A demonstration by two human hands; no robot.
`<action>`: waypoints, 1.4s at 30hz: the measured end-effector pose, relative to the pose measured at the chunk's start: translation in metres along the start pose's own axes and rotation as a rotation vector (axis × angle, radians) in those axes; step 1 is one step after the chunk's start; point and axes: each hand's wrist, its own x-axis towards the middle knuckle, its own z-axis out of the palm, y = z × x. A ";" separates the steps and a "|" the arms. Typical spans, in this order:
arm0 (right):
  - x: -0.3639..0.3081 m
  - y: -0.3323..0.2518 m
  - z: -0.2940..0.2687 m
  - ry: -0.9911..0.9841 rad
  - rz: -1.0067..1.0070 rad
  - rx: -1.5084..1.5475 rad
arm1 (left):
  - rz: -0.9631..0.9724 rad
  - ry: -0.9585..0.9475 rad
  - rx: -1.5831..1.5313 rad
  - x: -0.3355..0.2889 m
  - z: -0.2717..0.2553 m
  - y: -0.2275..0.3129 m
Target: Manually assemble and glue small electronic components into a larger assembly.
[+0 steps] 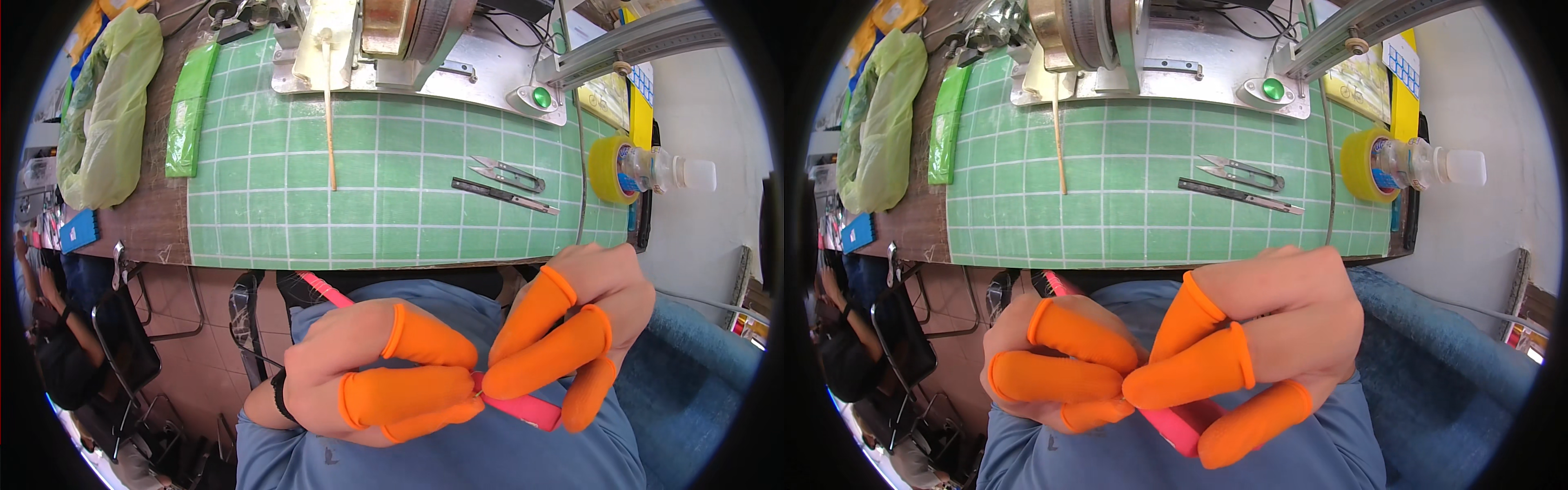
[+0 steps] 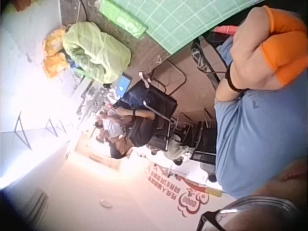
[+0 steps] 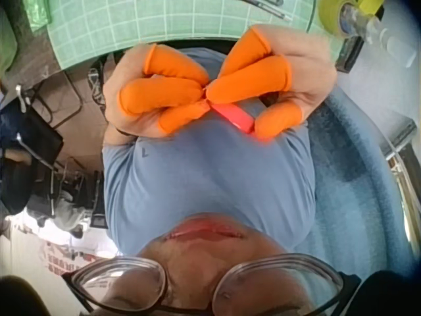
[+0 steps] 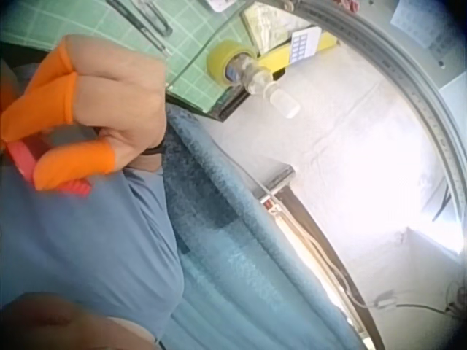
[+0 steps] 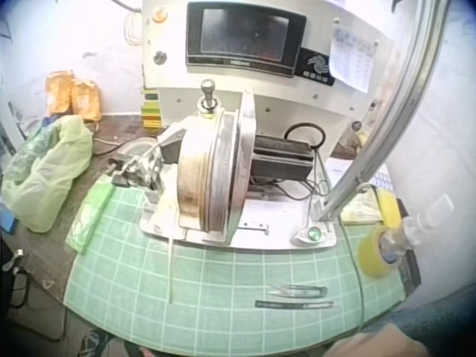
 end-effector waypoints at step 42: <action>0.045 -0.020 -0.008 -0.184 0.349 -0.098 | 0.097 0.182 0.078 -0.009 0.012 -0.001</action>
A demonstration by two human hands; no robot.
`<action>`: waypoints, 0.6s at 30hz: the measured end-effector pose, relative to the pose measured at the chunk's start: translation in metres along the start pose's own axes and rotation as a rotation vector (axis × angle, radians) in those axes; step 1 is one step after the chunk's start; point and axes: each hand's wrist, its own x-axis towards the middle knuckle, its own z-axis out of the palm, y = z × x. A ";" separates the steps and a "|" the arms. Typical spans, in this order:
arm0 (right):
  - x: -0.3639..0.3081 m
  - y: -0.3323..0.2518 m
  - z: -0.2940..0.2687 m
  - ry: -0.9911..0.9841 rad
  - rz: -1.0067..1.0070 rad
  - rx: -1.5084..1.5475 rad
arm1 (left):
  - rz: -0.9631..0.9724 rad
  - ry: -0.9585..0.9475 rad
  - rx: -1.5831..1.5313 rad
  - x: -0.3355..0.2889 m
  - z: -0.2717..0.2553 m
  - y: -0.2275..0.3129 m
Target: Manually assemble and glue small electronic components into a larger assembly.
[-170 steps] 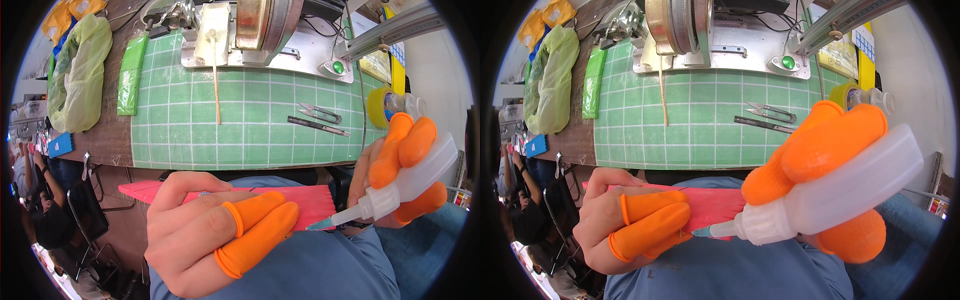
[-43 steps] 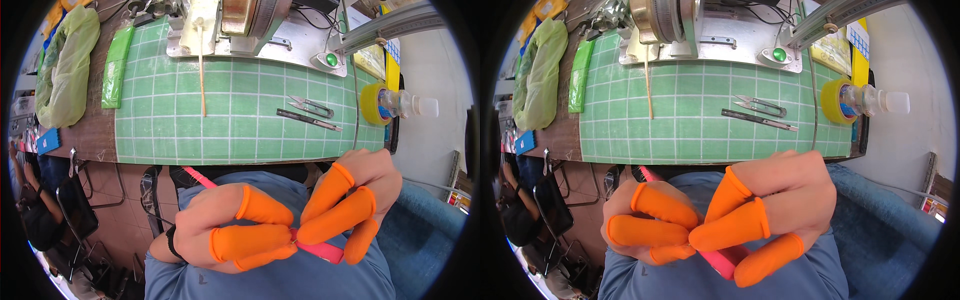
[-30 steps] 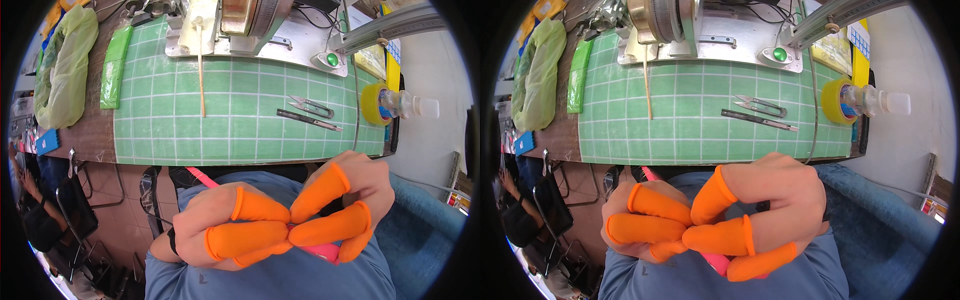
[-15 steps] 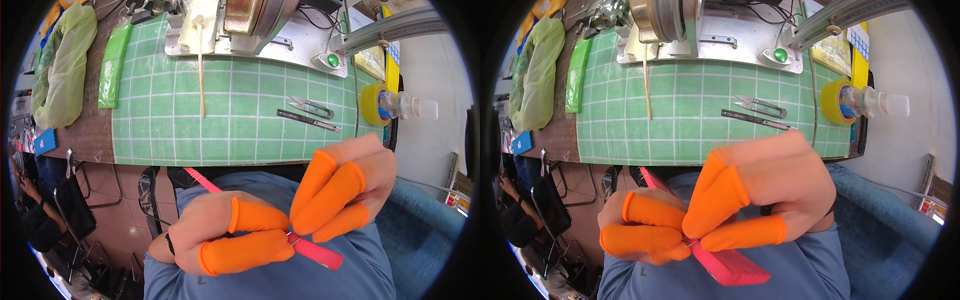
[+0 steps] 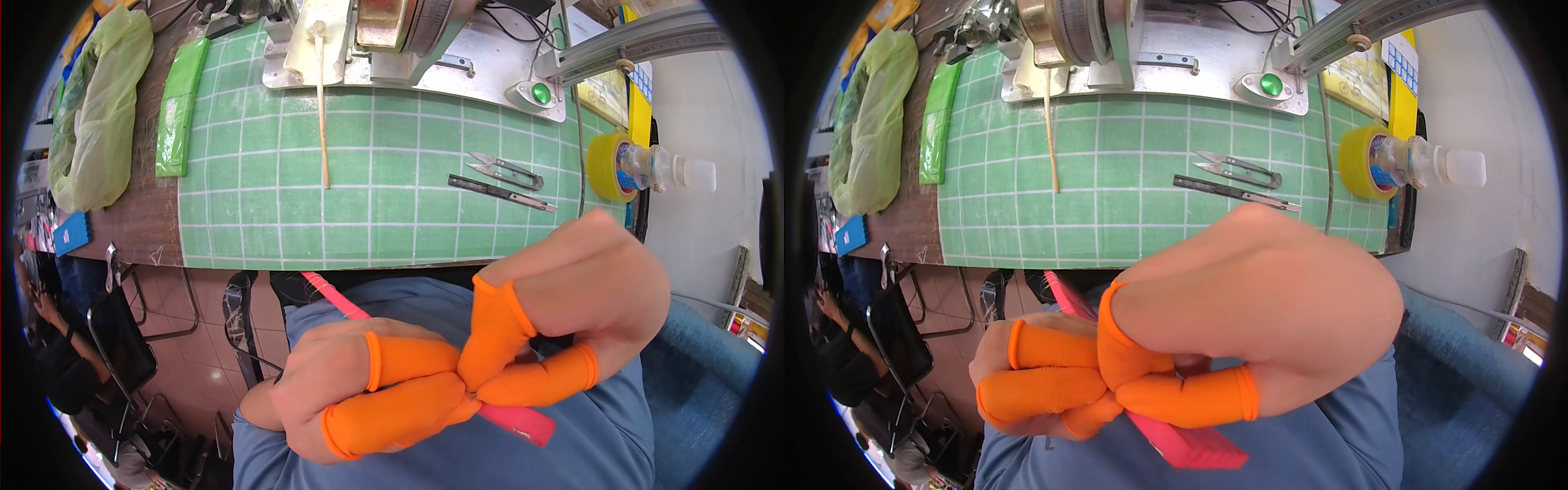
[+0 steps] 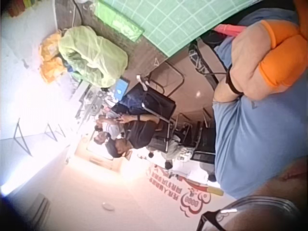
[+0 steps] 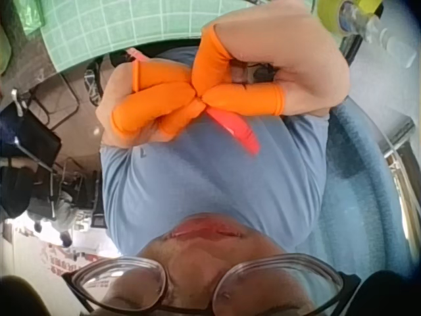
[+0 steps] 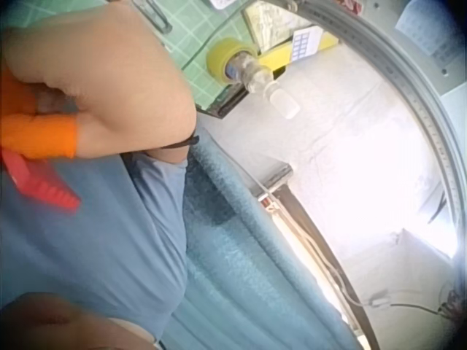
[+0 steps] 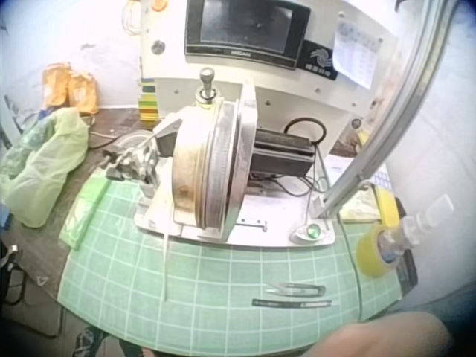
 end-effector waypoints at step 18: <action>-0.012 0.013 0.008 0.076 0.086 0.296 | 0.023 -0.005 -0.009 0.004 0.001 -0.004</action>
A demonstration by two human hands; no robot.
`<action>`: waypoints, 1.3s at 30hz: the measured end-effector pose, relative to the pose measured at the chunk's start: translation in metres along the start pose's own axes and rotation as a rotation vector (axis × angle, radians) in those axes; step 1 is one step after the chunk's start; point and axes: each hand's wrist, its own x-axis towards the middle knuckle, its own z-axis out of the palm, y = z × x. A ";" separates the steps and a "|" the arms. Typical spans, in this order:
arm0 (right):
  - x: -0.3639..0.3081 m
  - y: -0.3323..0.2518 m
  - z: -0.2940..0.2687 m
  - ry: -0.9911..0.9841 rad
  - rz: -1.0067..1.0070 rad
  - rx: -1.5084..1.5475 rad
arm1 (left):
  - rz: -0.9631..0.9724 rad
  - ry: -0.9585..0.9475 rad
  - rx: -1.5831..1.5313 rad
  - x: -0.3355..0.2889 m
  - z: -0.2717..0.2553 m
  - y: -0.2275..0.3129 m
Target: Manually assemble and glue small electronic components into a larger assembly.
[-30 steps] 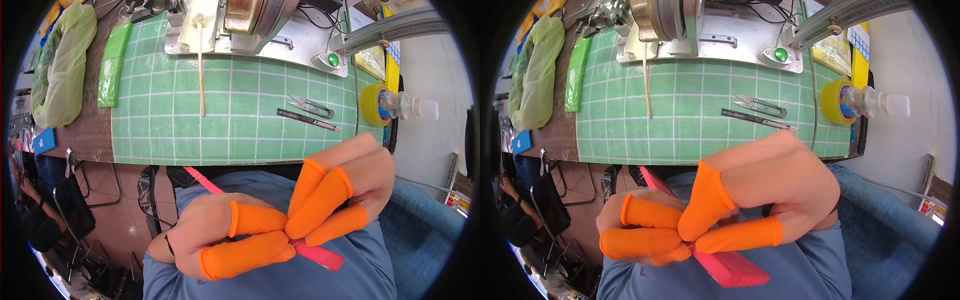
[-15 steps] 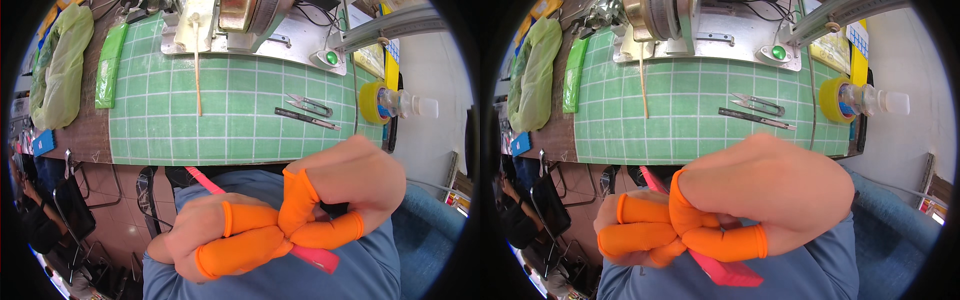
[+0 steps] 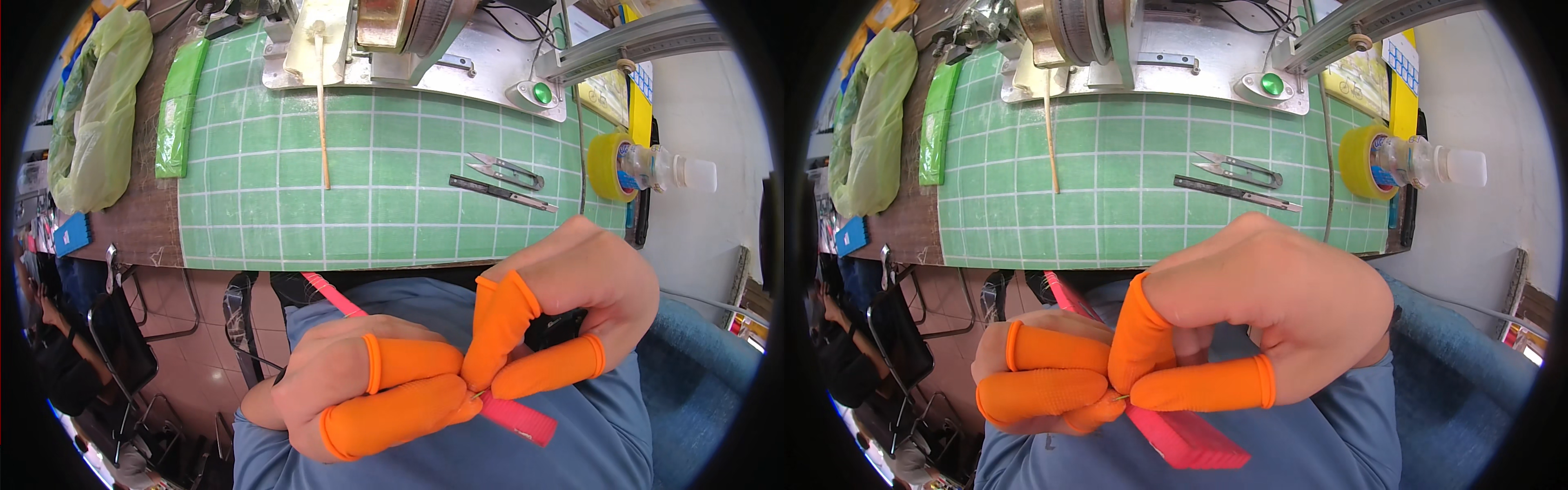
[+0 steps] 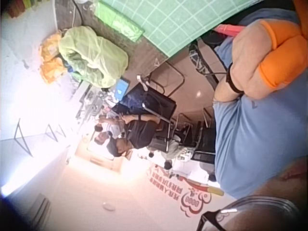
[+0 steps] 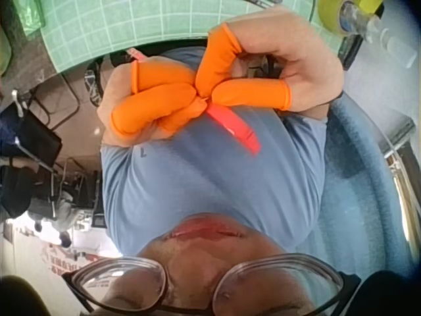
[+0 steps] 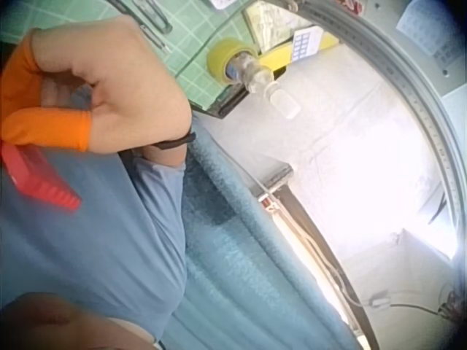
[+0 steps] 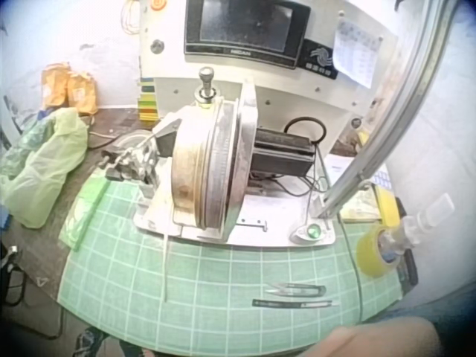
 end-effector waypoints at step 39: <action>0.004 0.006 -0.009 -0.149 0.128 0.120 | 0.048 -0.106 -0.058 -0.005 -0.004 -0.009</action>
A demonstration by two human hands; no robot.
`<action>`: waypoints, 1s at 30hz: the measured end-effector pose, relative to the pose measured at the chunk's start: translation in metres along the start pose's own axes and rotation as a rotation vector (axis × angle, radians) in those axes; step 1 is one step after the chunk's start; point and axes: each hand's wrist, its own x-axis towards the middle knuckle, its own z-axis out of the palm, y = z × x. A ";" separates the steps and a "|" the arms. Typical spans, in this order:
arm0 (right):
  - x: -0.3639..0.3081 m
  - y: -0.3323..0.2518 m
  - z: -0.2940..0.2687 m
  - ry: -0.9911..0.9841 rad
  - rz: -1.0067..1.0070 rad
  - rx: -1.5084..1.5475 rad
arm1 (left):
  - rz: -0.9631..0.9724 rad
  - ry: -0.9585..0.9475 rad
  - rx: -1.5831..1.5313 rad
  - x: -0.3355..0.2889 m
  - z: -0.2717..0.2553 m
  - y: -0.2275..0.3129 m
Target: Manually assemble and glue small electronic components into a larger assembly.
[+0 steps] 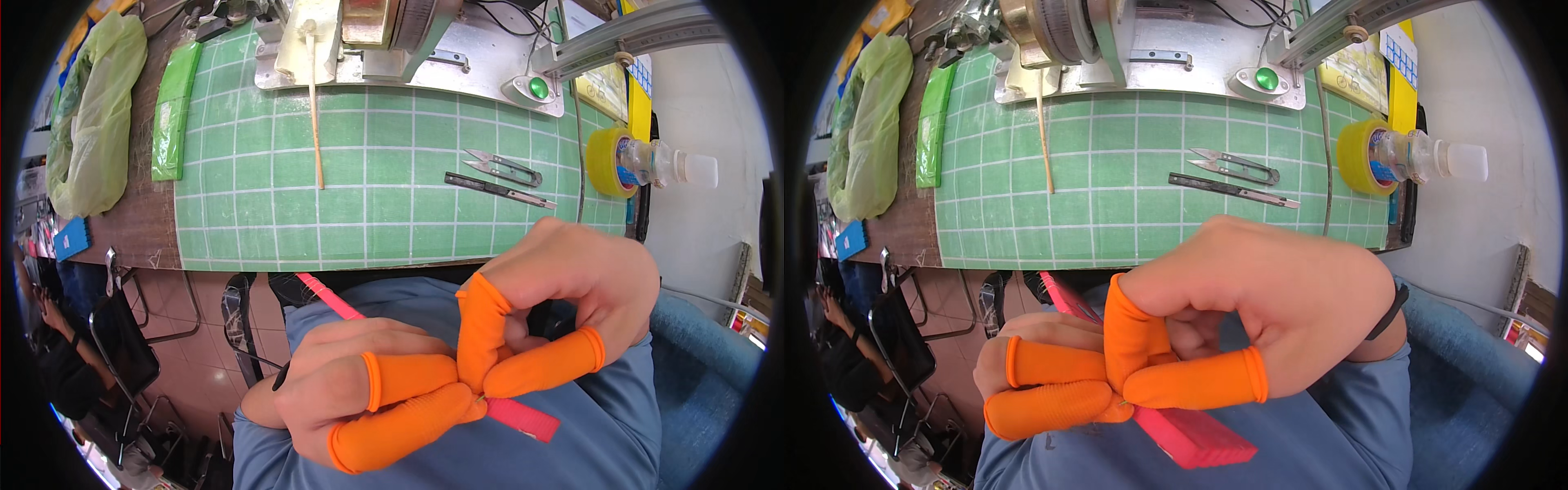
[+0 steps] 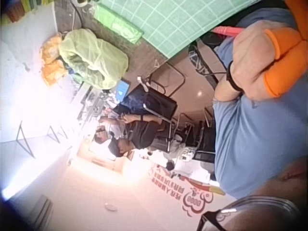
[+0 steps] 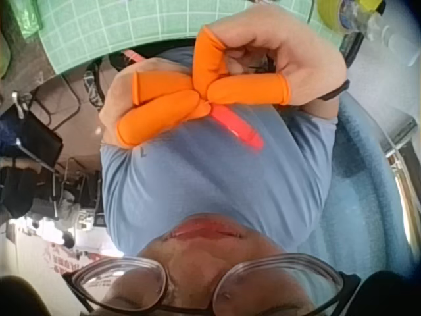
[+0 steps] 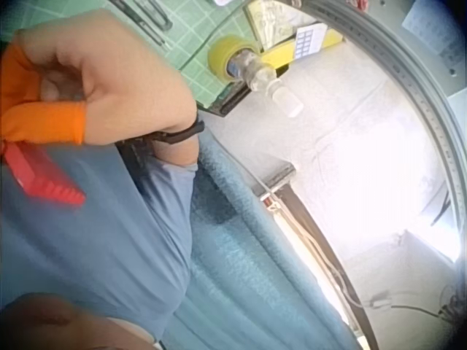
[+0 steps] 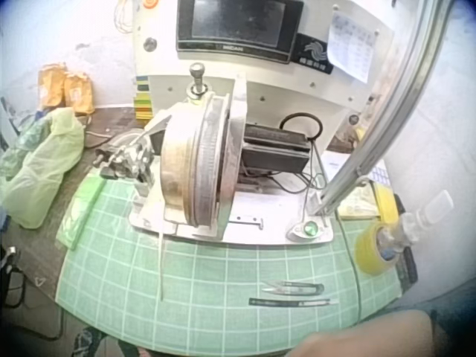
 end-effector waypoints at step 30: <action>-0.020 -0.006 0.004 -0.043 0.029 -0.226 | -0.187 -0.292 -0.011 0.013 -0.022 0.003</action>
